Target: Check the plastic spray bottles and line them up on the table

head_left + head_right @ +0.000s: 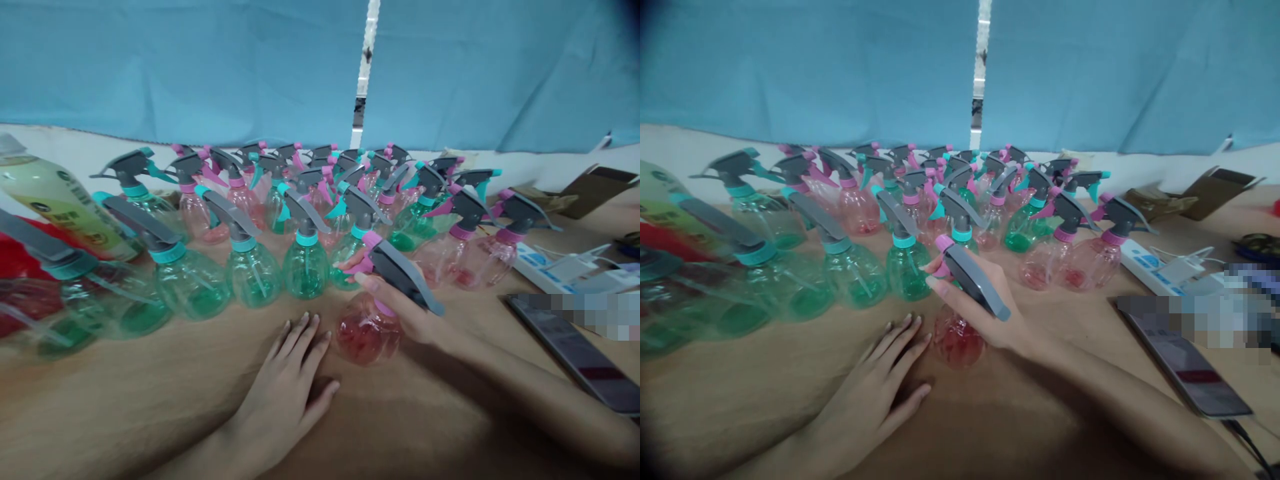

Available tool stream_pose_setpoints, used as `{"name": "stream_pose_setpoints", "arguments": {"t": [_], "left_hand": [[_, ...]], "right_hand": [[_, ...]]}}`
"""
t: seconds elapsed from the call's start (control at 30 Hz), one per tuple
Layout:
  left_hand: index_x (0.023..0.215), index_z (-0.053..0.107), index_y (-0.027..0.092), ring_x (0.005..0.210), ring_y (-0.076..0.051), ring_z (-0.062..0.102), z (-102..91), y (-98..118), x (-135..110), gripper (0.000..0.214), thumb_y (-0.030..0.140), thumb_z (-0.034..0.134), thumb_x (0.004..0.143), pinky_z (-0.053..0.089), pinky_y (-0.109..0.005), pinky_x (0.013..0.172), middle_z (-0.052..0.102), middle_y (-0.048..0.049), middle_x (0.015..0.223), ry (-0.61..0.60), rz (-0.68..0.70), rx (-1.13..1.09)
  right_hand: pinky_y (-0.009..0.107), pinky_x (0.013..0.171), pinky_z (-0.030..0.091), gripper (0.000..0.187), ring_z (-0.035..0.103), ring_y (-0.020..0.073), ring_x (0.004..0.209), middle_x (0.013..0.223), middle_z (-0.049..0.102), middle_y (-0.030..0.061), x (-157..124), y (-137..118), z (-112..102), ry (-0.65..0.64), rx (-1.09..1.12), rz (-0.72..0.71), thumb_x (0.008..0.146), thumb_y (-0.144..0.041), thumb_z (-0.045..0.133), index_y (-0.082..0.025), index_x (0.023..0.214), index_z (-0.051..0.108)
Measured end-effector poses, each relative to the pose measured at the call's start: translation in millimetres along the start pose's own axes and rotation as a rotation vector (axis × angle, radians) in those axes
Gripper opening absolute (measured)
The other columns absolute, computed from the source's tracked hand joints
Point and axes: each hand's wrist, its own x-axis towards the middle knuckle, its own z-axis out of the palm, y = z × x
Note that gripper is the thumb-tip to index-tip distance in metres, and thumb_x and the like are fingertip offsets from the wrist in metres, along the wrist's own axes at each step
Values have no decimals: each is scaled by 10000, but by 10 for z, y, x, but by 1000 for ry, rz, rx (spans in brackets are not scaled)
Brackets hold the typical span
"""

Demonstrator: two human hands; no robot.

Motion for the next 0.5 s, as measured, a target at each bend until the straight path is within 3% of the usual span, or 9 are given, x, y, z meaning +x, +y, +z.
{"name": "stream_pose_setpoints", "arguments": {"t": [0.2, 0.37, 0.5], "left_hand": [[1327, 486, 138, 1349, -294, 358, -4, 1, 3, 486, 422, 493, 933, 331, -488, 1075, 398, -140, 1467, -6, -6, -19], [1336, 476, 118, 1342, -306, 366, -14, 4, -1, 495, 408, 494, 934, 350, -501, 1060, 398, -157, 1463, -9, -3, -10], [1334, 475, 124, 1341, -303, 369, -8, 1, -6, 491, 405, 497, 933, 350, -499, 1061, 394, -153, 1466, -8, -5, -18]], "right_hand": [[304, 806, 455, 118, 611, 168, 890, 918, 656, 0, 12, 1, 0, 5, -15, 0, 882, -348, 583, -239, 920, 607], [324, 695, 447, 150, 549, 143, 650, 755, 593, -13, 40, 21, 6, -23, -13, 13, 886, -381, 569, -237, 848, 590], [295, 570, 387, 157, 470, 130, 588, 662, 510, -30, 47, -4, -4, -24, -35, -1, 885, -375, 565, -232, 819, 566]]}}
